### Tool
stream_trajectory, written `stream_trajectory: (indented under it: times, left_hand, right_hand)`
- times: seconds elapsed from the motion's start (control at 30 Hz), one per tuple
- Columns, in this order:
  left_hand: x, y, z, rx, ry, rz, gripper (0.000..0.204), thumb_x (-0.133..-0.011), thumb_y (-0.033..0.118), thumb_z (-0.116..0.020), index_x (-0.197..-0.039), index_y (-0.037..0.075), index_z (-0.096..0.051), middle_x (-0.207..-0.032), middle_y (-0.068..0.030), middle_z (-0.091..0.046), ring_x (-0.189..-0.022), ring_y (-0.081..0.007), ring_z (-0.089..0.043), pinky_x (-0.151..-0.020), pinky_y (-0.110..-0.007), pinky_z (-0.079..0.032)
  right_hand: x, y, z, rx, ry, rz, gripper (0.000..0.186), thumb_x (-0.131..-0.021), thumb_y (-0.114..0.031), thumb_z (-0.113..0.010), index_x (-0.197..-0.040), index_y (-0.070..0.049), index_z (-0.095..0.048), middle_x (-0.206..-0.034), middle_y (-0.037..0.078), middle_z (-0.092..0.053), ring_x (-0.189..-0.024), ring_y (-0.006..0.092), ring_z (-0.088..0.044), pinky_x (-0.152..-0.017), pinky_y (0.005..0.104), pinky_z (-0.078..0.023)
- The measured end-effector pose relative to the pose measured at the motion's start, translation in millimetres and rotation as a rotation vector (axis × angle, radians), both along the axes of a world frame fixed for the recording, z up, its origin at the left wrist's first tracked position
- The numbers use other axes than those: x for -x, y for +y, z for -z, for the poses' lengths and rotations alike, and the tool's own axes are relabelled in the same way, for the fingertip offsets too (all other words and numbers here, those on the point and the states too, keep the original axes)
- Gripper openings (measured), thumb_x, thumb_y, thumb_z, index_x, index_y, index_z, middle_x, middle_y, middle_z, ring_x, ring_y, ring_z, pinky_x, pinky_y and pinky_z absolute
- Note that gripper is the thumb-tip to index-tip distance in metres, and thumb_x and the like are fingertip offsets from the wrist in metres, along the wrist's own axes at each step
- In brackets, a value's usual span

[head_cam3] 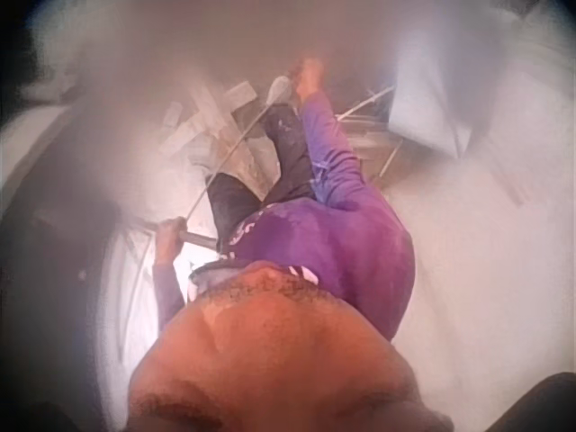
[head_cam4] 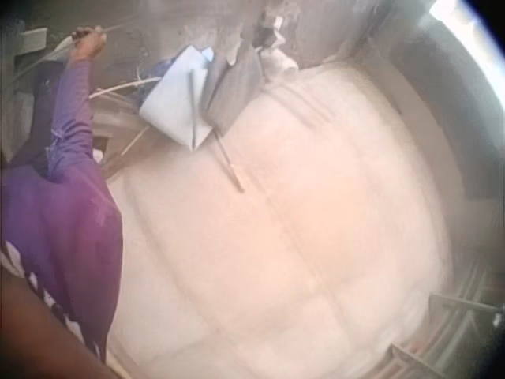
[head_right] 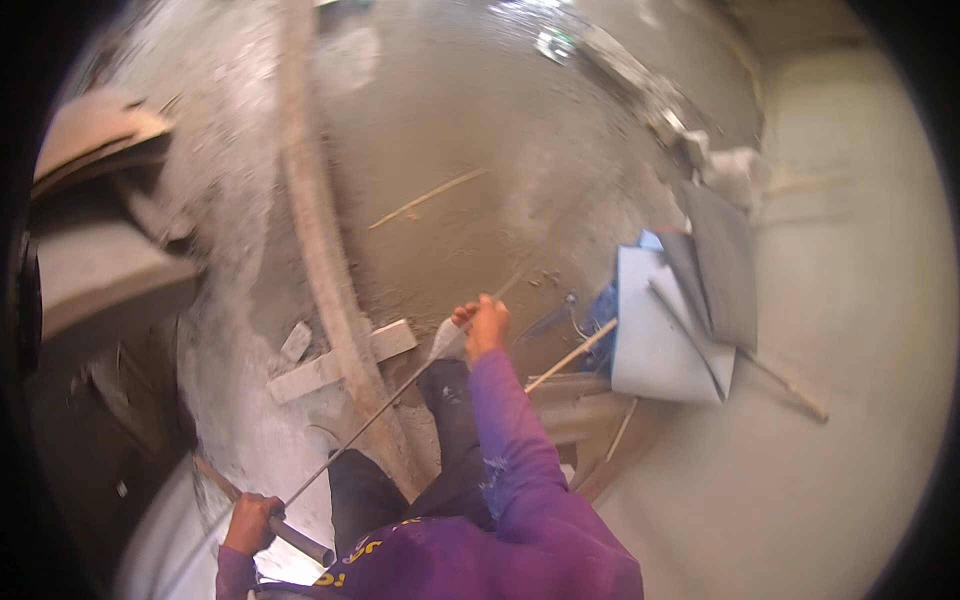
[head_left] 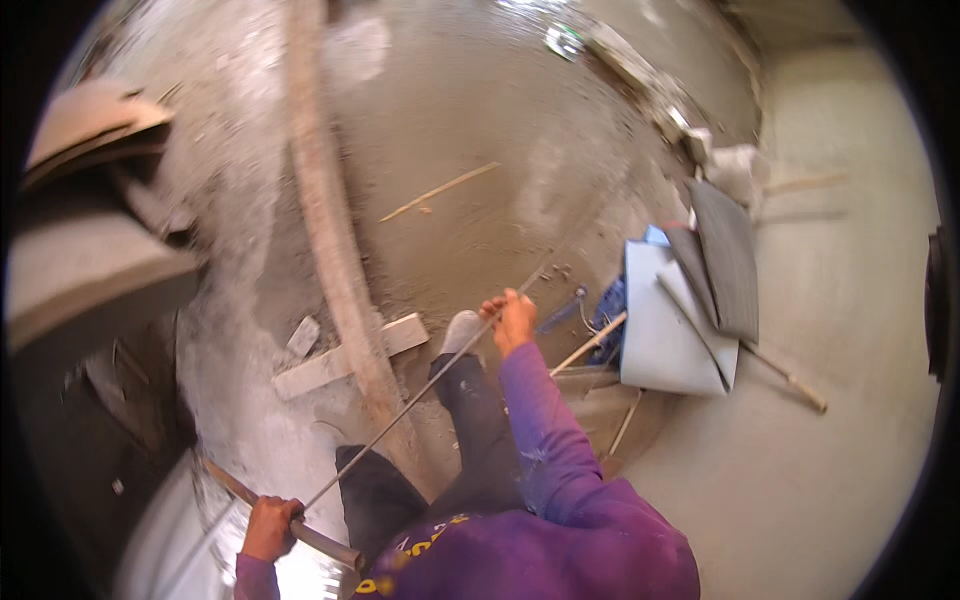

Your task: The person secures a metal conduit to a concrete wall using a hammer and nails. They position the conduit, hammer nails to fasten it, and walk along the wall to continue the installation.

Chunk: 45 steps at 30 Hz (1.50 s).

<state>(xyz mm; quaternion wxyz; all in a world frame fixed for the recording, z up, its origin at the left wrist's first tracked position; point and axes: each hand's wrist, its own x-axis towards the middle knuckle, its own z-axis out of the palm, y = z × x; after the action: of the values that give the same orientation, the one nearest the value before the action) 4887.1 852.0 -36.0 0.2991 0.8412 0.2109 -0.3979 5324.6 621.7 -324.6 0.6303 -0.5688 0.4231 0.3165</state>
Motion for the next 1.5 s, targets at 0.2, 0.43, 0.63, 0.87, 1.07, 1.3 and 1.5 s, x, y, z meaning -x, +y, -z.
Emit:
stream_trajectory:
  times: [0.2, 0.43, 0.63, 0.87, 1.07, 1.3, 1.5]
  left_hand:
    - [210.6, 4.6, -9.0, -0.127, -0.25, -0.113, 0.006, -0.081, 0.01, -0.069, -0.087, 0.011, -0.07, -0.077, -0.0125, -0.068, -0.079, -0.0347, -0.068, -0.076, -0.048, -0.052]
    - [455.4, -22.1, -34.7, 0.053, -0.42, -0.525, 0.024, -0.072, 0.001, -0.072, -0.095, 0.008, -0.072, -0.085, -0.0182, -0.07, -0.092, -0.0412, -0.068, -0.078, -0.052, -0.053]
    - [631.7, -59.4, -62.0, 0.181, -0.545, -0.836, 0.013, -0.072, 0.003, -0.071, -0.084, 0.006, -0.069, -0.081, -0.0195, -0.069, -0.086, -0.043, -0.067, -0.074, -0.052, -0.05]
    - [783.7, -80.7, -97.9, 0.029, -0.57, -0.914, 0.009, -0.078, 0.011, -0.078, -0.081, 0.006, -0.071, -0.077, -0.017, -0.07, -0.079, -0.0387, -0.068, -0.072, -0.049, -0.05]
    - [918.5, -79.1, -155.5, 0.091, -0.564, -1.032, 0.019, -0.09, 0.019, -0.079, -0.087, 0.002, -0.073, -0.078, -0.0154, -0.072, -0.076, -0.0304, -0.07, -0.07, -0.043, -0.052]
    - [1089.7, -58.5, -296.9, 0.138, -0.311, -1.489, 0.04, -0.095, 0.028, -0.077, -0.127, 0.004, -0.073, -0.102, -0.01, -0.079, -0.092, -0.0206, -0.073, -0.087, -0.035, -0.057]
    - [1282.4, -123.4, -350.5, -0.097, -0.415, -1.684, 0.035, -0.099, 0.019, -0.073, -0.13, 0.002, -0.071, -0.099, -0.0095, -0.079, -0.09, -0.0169, -0.074, -0.081, -0.033, -0.059]
  right_hand:
    - [137.3, -49.2, -20.3, 0.239, -0.504, -0.921, 0.04, -0.101, -0.022, -0.058, -0.131, 0.003, -0.049, -0.118, 0.023, -0.062, -0.102, 0.0338, -0.067, -0.087, 0.0474, -0.057]
    - [278.3, 30.9, -104.6, 0.97, -0.904, -2.013, 0.041, -0.095, -0.041, -0.063, -0.116, -0.006, -0.067, -0.113, 0.022, -0.065, -0.105, 0.0309, -0.061, -0.089, 0.0454, -0.049]
    - [408.8, 70.7, -210.7, 1.237, -0.597, -2.647, 0.058, -0.101, -0.057, -0.05, -0.134, -0.013, -0.066, -0.14, 0.02, -0.064, -0.134, 0.0338, -0.057, -0.108, 0.0473, -0.047]
    - [609.2, 155.8, -155.8, 0.805, -0.835, -3.131, 0.049, -0.101, -0.045, -0.053, -0.133, -0.011, -0.065, -0.127, 0.02, -0.067, -0.115, 0.0351, -0.062, -0.094, 0.048, -0.05]
    - [784.8, 214.1, -86.7, 0.22, -1.095, -3.498, 0.042, -0.1, -0.035, -0.057, -0.133, -0.01, -0.065, -0.116, 0.021, -0.07, -0.098, 0.0362, -0.066, -0.082, 0.0486, -0.052]
    - [953.5, 297.0, -61.5, -0.728, -1.678, -3.524, 0.036, -0.1, -0.023, -0.061, -0.132, -0.008, -0.064, -0.102, 0.021, -0.073, -0.079, 0.0376, -0.07, -0.068, 0.0492, -0.055]
    - [1225.1, 334.5, -160.6, -1.172, -1.078, -3.245, 0.029, -0.102, -0.029, -0.057, -0.107, -0.006, -0.075, -0.103, 0.024, -0.073, -0.096, 0.0451, -0.07, -0.081, 0.054, -0.054]
